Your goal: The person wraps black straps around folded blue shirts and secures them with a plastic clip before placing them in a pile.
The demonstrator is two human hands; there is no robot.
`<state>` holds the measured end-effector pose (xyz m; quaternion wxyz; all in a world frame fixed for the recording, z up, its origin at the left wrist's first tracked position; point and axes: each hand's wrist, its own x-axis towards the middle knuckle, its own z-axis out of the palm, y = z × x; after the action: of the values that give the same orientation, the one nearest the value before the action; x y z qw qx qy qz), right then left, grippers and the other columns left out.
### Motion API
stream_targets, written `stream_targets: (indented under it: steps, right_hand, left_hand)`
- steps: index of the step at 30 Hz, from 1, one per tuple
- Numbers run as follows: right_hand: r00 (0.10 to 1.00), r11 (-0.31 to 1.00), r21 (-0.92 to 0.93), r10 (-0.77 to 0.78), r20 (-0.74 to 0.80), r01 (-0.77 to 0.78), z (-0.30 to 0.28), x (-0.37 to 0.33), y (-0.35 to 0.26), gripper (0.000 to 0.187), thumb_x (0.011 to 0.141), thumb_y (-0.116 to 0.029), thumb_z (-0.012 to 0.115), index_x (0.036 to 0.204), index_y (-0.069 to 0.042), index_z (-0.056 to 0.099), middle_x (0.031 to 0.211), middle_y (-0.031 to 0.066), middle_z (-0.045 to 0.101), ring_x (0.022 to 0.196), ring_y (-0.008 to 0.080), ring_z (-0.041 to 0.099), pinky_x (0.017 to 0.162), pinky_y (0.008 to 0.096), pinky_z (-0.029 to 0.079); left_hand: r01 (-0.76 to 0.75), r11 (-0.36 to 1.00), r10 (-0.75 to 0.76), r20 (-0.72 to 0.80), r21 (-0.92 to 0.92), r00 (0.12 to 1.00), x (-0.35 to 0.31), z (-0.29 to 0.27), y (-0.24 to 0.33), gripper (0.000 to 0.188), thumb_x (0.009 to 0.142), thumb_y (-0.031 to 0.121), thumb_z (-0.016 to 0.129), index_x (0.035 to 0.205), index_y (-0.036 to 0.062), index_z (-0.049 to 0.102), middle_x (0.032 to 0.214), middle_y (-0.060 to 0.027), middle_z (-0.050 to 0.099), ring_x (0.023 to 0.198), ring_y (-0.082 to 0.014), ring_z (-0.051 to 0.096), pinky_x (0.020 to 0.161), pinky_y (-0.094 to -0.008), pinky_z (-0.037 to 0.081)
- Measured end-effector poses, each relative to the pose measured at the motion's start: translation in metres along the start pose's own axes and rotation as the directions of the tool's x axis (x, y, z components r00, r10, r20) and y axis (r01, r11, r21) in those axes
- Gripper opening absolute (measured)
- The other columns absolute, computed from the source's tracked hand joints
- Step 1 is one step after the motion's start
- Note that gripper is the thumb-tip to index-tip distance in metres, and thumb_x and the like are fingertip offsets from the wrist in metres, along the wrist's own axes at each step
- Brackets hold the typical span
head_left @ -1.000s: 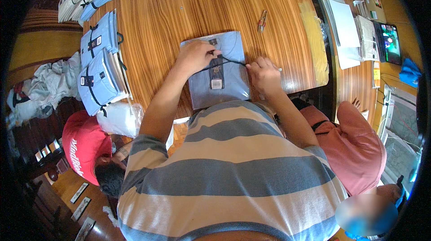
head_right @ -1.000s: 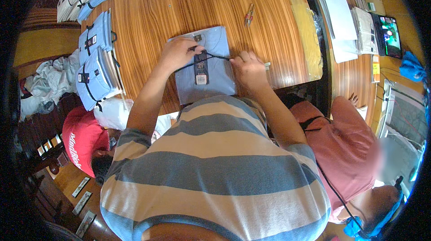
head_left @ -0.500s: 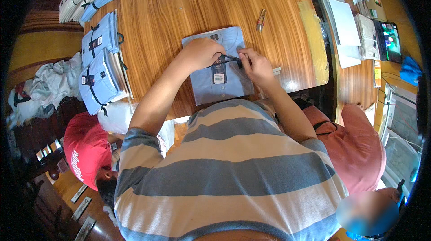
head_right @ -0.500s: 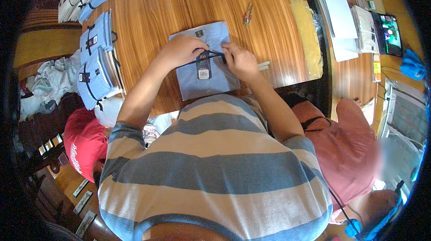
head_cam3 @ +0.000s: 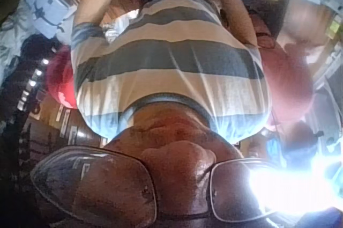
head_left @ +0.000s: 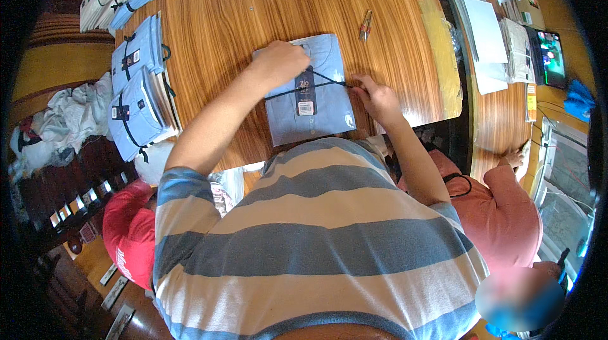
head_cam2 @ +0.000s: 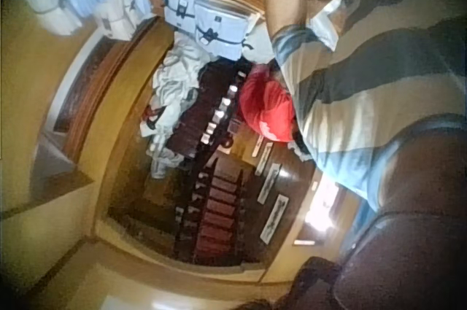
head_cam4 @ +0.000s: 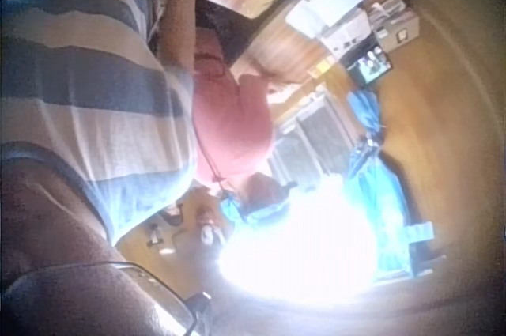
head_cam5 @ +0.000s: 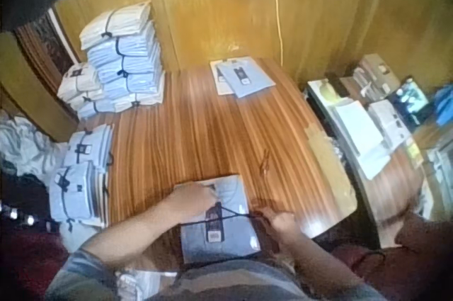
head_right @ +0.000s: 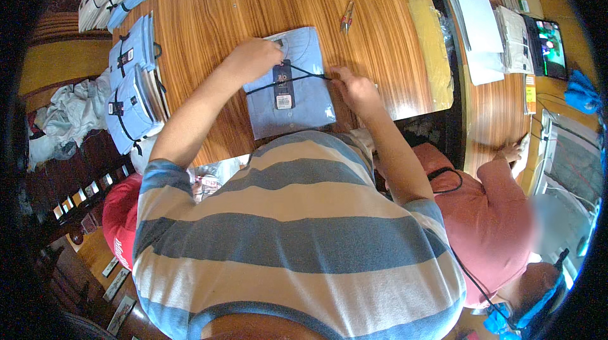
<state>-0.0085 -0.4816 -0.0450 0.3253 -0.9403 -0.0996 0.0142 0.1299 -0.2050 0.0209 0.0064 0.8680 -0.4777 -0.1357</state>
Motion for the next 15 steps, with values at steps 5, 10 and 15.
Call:
stream_targets:
  steps: [5,10,15]
  right_hand:
    - [0.977,0.956,0.255,0.101,0.186,-0.147,-0.014,0.012,-0.027,0.041,0.097,-0.011,0.069,0.136,-0.006,0.060,0.079,0.0147,0.067,0.071,0.0305,0.067,0.067,0.0407,0.054]
    - [0.970,0.778,0.583,0.221,0.097,-0.235,0.015,0.031,-0.034,0.027,0.100,-0.016,0.069,0.121,0.001,0.068,0.069,0.0053,0.056,0.062,0.0131,0.049,0.059,0.0317,0.045]
    - [0.892,0.815,0.526,0.402,-0.207,-0.245,0.029,0.011,-0.037,0.018,0.099,-0.014,0.073,0.106,0.002,0.070,0.077,0.0072,0.070,0.066,0.0104,0.061,0.059,0.0279,0.050]
  left_hand:
    - [-0.128,0.986,0.151,-0.241,0.106,0.959,0.007,0.003,0.002,0.011,0.089,0.015,0.061,0.087,0.0121,0.071,0.096,-0.0050,0.071,0.091,-0.0261,0.073,0.072,-0.0405,0.060]
    - [-0.248,0.925,0.029,-0.596,-0.288,0.803,0.036,0.003,0.032,0.014,0.089,0.018,0.068,0.098,0.0133,0.078,0.100,-0.0058,0.073,0.089,-0.0251,0.073,0.073,-0.0392,0.059]
    - [0.010,0.623,-0.416,-0.321,-0.782,0.851,0.036,0.054,0.067,0.017,0.092,0.017,0.076,0.104,0.0065,0.080,0.097,-0.0126,0.078,0.088,-0.0268,0.076,0.081,-0.0340,0.058]
